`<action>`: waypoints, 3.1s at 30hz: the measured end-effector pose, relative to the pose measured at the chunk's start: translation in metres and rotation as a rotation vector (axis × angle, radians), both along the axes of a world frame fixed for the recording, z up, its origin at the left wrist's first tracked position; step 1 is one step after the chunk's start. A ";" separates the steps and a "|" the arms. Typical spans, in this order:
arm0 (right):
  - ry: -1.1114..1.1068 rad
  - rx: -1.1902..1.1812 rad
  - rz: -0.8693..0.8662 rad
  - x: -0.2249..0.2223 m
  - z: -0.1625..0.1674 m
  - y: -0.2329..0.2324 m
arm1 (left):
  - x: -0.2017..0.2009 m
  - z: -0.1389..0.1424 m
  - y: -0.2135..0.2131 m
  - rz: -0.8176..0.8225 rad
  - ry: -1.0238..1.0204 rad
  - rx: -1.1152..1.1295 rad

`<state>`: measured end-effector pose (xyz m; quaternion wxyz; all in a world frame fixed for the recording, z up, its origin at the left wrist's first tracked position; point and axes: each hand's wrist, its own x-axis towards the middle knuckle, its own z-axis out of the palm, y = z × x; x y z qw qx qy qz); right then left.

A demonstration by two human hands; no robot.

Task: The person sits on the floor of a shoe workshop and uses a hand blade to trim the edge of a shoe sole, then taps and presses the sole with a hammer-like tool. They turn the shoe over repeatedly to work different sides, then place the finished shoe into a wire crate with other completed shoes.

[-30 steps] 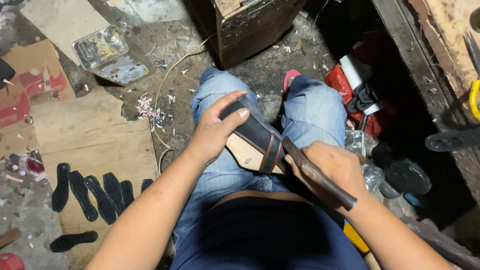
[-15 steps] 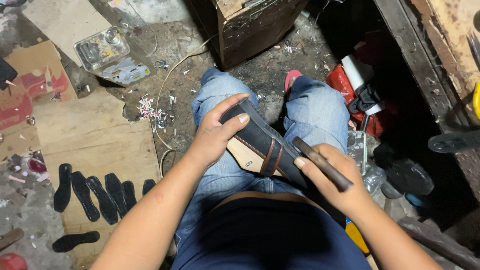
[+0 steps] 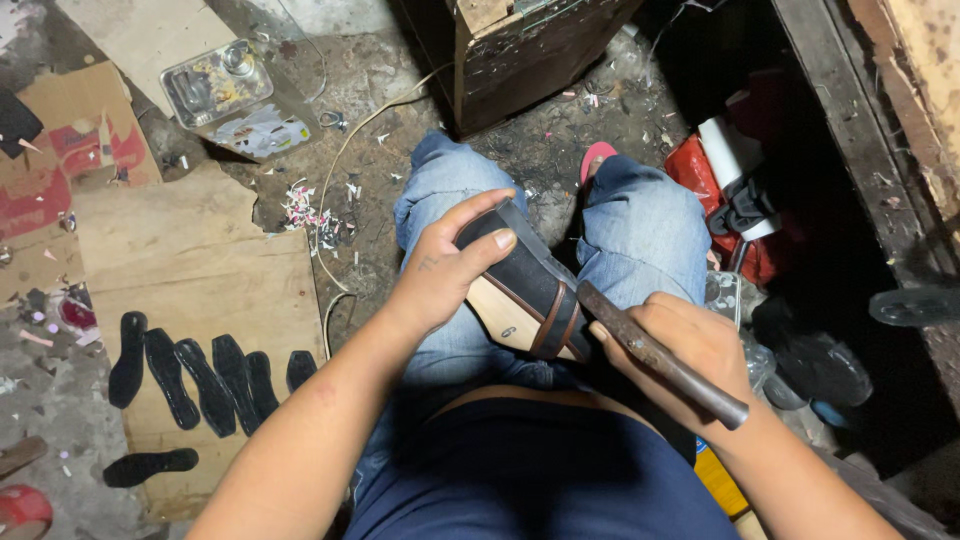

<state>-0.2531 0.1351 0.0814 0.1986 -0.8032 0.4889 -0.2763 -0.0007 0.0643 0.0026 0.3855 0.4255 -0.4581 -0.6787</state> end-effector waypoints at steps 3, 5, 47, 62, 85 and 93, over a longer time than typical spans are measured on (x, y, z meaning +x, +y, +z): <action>-0.001 -0.028 0.027 0.004 -0.002 -0.009 | -0.001 0.000 -0.001 -0.013 -0.005 -0.015; 0.006 -0.022 0.033 0.002 0.000 -0.012 | -0.002 0.000 -0.001 -0.011 -0.015 -0.024; 0.066 -0.073 -0.098 -0.086 -0.024 0.026 | -0.051 -0.042 -0.006 0.231 0.173 0.180; -0.638 0.357 -0.428 -0.092 -0.009 0.062 | -0.058 -0.003 0.007 0.369 0.385 0.541; -0.068 0.528 -0.370 -0.100 0.051 0.163 | -0.085 0.090 0.078 -0.493 -0.473 -1.009; -0.137 0.300 -0.268 -0.080 0.042 0.164 | -0.090 0.093 0.075 -0.592 -0.467 -0.935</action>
